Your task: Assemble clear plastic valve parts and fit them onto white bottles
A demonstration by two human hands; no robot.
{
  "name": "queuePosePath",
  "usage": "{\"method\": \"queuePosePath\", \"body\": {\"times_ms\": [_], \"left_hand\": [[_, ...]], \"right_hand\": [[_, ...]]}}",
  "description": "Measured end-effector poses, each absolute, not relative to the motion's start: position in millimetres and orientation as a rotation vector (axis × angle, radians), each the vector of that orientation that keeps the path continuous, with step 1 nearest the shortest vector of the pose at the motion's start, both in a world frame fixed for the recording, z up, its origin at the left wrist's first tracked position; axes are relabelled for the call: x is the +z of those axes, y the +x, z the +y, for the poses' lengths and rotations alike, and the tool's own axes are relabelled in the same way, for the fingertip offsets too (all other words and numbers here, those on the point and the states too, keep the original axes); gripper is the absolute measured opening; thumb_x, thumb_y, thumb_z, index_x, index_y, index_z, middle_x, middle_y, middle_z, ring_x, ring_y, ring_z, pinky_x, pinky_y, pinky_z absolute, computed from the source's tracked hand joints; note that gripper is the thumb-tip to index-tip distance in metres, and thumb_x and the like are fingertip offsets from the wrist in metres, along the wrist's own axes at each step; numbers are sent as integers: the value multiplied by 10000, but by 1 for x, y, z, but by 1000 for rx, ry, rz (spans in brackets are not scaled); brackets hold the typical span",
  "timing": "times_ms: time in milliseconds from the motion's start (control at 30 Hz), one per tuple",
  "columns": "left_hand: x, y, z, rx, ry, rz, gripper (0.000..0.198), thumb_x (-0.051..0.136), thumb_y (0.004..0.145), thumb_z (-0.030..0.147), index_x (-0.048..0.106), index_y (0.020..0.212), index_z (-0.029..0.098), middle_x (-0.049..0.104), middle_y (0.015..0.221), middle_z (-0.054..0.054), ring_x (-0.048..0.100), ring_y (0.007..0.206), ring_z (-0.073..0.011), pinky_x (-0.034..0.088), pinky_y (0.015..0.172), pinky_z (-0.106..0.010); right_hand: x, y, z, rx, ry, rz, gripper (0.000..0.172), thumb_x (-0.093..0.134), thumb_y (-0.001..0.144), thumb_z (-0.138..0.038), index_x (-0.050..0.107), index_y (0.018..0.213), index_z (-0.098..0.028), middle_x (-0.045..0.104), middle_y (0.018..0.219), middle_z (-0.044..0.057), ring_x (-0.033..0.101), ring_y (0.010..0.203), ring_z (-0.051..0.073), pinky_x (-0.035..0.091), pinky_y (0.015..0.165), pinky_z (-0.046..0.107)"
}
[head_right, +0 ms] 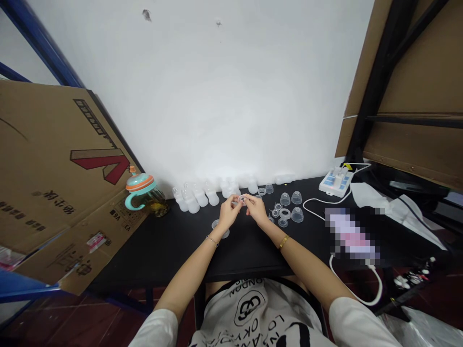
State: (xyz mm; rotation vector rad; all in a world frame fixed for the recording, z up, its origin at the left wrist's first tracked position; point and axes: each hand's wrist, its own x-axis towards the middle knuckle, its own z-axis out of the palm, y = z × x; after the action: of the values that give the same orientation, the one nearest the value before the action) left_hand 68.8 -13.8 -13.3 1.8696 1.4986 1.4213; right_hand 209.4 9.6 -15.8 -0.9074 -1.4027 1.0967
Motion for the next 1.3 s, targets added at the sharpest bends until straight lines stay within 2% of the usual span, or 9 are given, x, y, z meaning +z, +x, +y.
{"method": "queuePosePath", "body": {"times_ms": [100, 267, 467, 800, 1000, 1300], "left_hand": [[-13, 69, -15, 1423, 1871, 1498, 247, 591, 910, 416, 672, 1033, 218, 724, 893, -20, 612, 607, -125, 483, 631, -254], [-13, 70, -15, 1419, 1889, 1494, 244, 586, 914, 395, 671, 1062, 220, 724, 905, -20, 618, 619, -128, 489, 643, -259], [-13, 70, -15, 1410, 1899, 1509, 244, 578, 920, 400, 672, 1058, 222, 724, 909, -15, 611, 610, -121, 478, 635, -248], [-13, 69, -16, 1409, 1917, 1494, 230, 568, 921, 387, 675, 1051, 230, 714, 888, -8, 612, 624, -126, 485, 638, -247], [-13, 68, -15, 1407, 1923, 1498, 242, 565, 923, 408, 675, 1042, 228, 713, 880, -9, 616, 631, -129, 484, 638, -246], [-12, 69, -16, 1406, 1923, 1494, 251, 559, 931, 425, 676, 1032, 228, 718, 872, -13, 623, 631, -134, 487, 636, -250]], "right_hand": [[-17, 209, 11, 1122, -921, -1397, 424, 593, 780, -425, 753, 1046, -137, 650, 579, -8, 505, 366, 99, 382, 356, 202], [-20, 207, 14, 1187, -912, -1324, 375, 626, 758, -406, 726, 999, -136, 701, 684, 18, 541, 367, 89, 371, 343, 188], [-18, 207, 13, 1222, -910, -1289, 371, 625, 788, -460, 702, 978, -151, 688, 698, 13, 575, 376, 93, 370, 337, 175], [-21, 206, 15, 1236, -911, -1312, 427, 633, 780, -488, 719, 1028, -152, 693, 682, 12, 581, 381, 98, 378, 339, 174], [-19, 207, 14, 1183, -908, -1358, 451, 615, 788, -492, 742, 1036, -137, 658, 592, -1, 556, 384, 103, 381, 356, 185], [-19, 208, 15, 1152, -893, -1370, 439, 629, 785, -474, 757, 1023, -127, 642, 556, -8, 541, 369, 102, 382, 349, 186]]}}
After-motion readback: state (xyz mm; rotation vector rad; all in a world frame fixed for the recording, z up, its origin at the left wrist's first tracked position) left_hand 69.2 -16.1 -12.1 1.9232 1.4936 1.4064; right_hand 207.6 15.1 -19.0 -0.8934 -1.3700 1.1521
